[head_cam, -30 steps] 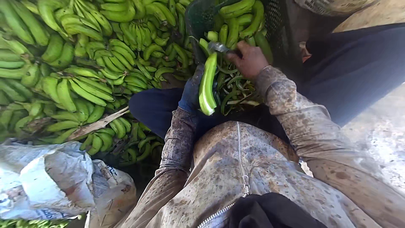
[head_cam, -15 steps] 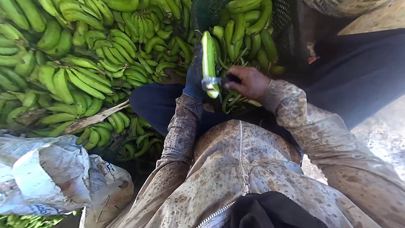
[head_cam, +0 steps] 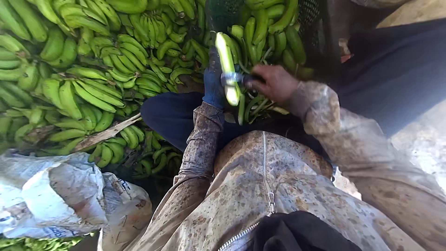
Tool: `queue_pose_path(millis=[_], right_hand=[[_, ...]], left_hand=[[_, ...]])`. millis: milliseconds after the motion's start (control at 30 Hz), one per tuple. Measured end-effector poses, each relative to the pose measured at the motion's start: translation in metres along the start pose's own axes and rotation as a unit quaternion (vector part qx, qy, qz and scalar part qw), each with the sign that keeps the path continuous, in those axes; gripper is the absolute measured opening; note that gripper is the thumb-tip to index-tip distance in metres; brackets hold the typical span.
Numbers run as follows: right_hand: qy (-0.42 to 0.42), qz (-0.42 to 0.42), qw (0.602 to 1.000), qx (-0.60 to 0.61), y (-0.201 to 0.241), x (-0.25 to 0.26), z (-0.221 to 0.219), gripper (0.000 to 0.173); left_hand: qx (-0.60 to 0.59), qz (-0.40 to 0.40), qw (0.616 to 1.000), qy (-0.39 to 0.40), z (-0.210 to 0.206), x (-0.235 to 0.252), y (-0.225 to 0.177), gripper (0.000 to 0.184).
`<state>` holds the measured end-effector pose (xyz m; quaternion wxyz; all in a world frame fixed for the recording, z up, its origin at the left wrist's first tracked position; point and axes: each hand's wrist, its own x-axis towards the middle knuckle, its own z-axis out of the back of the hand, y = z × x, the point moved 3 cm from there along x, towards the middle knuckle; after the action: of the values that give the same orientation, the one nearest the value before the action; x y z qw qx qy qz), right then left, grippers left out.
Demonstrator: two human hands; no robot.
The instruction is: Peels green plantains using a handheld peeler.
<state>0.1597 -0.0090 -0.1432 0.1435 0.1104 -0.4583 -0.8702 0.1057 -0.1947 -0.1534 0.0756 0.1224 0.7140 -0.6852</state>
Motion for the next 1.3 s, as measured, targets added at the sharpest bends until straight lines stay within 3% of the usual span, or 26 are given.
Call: queue_pose_path(millis=[100,200,267,333,400,467,600,633,733,800,867,933,967,1033,1100,1200,1300], right_hand=[[-0.083,-0.161,0.983,-0.030,-0.029,0.030,0.039,0.050],[-0.125,-0.162,0.978,-0.031,-0.031,0.031,0.060,0.052],[-0.117,-0.090,0.989,-0.023,-0.015,0.014,0.045,0.050],[-0.092,0.013,0.996,-0.002,0.002,-0.004,0.020,0.045],[-0.049,0.083,0.995,0.008,0.012,-0.020,-0.006,0.042],[-0.018,0.051,0.999,-0.008,0.005,-0.012,-0.010,0.043],[-0.063,-0.135,0.988,-0.032,-0.024,0.027,0.035,0.050],[-0.081,-0.157,0.984,-0.035,-0.026,0.029,0.042,0.052],[-0.121,-0.161,0.979,-0.030,-0.026,0.021,0.043,0.054],[-0.120,-0.115,0.986,-0.032,-0.019,0.007,0.029,0.054],[-0.092,-0.044,0.995,-0.018,-0.004,-0.008,0.009,0.049],[-0.051,0.011,0.999,-0.008,0.009,-0.021,-0.011,0.046],[-0.034,0.024,0.999,-0.010,0.011,-0.023,-0.019,0.046],[-0.009,0.000,1.000,-0.014,0.004,-0.015,-0.024,0.047],[0.000,-0.075,0.997,-0.004,-0.009,0.006,-0.011,0.046],[-0.036,-0.181,0.983,-0.022,-0.037,0.029,0.023,0.052],[-0.088,-0.210,0.973,-0.026,-0.048,0.028,0.045,0.053]], left_hand=[[0.043,0.066,0.987,0.139,-0.014,-0.026,0.002,0.051],[-0.103,0.112,0.972,0.182,-0.015,-0.031,0.012,0.058],[-0.079,0.045,0.990,0.110,-0.005,-0.021,0.014,0.055],[0.010,-0.023,0.999,-0.028,0.002,-0.007,0.009,0.049],[0.004,-0.028,0.996,-0.082,0.004,0.001,0.003,0.045],[-0.047,-0.022,0.998,-0.019,-0.001,0.002,0.000,0.043],[0.061,0.056,0.987,0.136,-0.005,-0.027,-0.001,0.053],[0.036,0.080,0.984,0.157,-0.003,-0.032,0.003,0.054],[-0.185,0.143,0.951,0.203,-0.003,-0.029,0.013,0.069],[-0.200,0.092,0.968,0.124,-0.003,-0.022,0.012,0.060],[-0.089,0.010,0.994,-0.061,0.004,-0.013,0.013,0.051],[-0.041,-0.023,0.979,-0.198,0.007,-0.001,0.014,0.051],[-0.054,-0.021,0.974,-0.219,0.006,0.004,0.016,0.052],[-0.057,-0.022,0.984,-0.167,-0.001,0.002,0.013,0.050],[0.004,-0.020,1.000,-0.020,-0.010,-0.011,0.009,0.050],[0.048,0.070,0.978,0.188,-0.021,-0.037,0.006,0.048],[-0.094,0.150,0.956,0.233,-0.024,-0.033,0.016,0.054]])
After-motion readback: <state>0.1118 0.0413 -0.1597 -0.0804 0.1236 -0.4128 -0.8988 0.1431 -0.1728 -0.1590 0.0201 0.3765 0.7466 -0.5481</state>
